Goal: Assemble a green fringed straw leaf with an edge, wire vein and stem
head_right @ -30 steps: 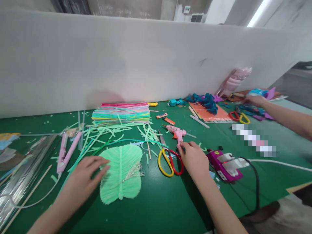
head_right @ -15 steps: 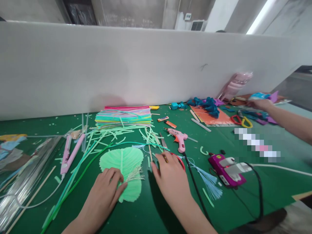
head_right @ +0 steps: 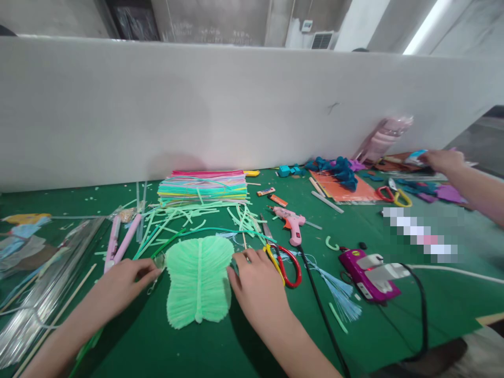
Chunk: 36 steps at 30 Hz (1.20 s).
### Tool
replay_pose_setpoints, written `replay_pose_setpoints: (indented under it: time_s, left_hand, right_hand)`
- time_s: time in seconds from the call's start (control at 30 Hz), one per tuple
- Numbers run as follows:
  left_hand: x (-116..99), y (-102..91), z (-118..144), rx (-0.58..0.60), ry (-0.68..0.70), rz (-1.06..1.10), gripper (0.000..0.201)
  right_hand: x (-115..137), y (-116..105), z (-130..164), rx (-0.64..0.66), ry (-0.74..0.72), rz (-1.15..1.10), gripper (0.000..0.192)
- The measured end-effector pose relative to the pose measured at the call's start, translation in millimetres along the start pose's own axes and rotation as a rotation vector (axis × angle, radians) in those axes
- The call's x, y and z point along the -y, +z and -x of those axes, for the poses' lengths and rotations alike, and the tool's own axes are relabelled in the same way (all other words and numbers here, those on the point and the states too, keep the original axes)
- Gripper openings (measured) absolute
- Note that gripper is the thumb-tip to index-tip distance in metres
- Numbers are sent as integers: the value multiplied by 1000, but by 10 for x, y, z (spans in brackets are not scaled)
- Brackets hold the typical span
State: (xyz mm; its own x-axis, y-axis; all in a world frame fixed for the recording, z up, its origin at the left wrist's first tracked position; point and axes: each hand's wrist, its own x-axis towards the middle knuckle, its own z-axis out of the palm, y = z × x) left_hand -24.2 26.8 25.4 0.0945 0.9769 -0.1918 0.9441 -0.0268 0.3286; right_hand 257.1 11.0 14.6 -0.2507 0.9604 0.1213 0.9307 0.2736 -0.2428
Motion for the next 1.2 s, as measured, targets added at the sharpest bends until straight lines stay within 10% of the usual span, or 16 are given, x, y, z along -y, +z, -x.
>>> replay_pose_setpoints:
  time_s: [0.17, 0.4, 0.67, 0.93, 1.2]
  left_hand:
    - [123, -306, -399, -147, -101, -180, 28]
    - [13, -68, -1005, -31, 35, -91, 13]
    - [-50, -391, -782, -99, 151, 30, 21]
    - [-301, -545, -638, -97, 429, 116, 25]
    - [-277, -537, -664, -102, 430, 181, 26]
  right_hand:
    - [244, 0, -483, 181, -161, -38, 23]
    - [392, 256, -1246, 303, -118, -147, 21]
    - [199, 352, -1427, 596, -292, -501, 18]
    - [156, 88, -1450, 542, -283, -1038, 41]
    - [161, 73, -1432, 422, -278, -1184, 33]
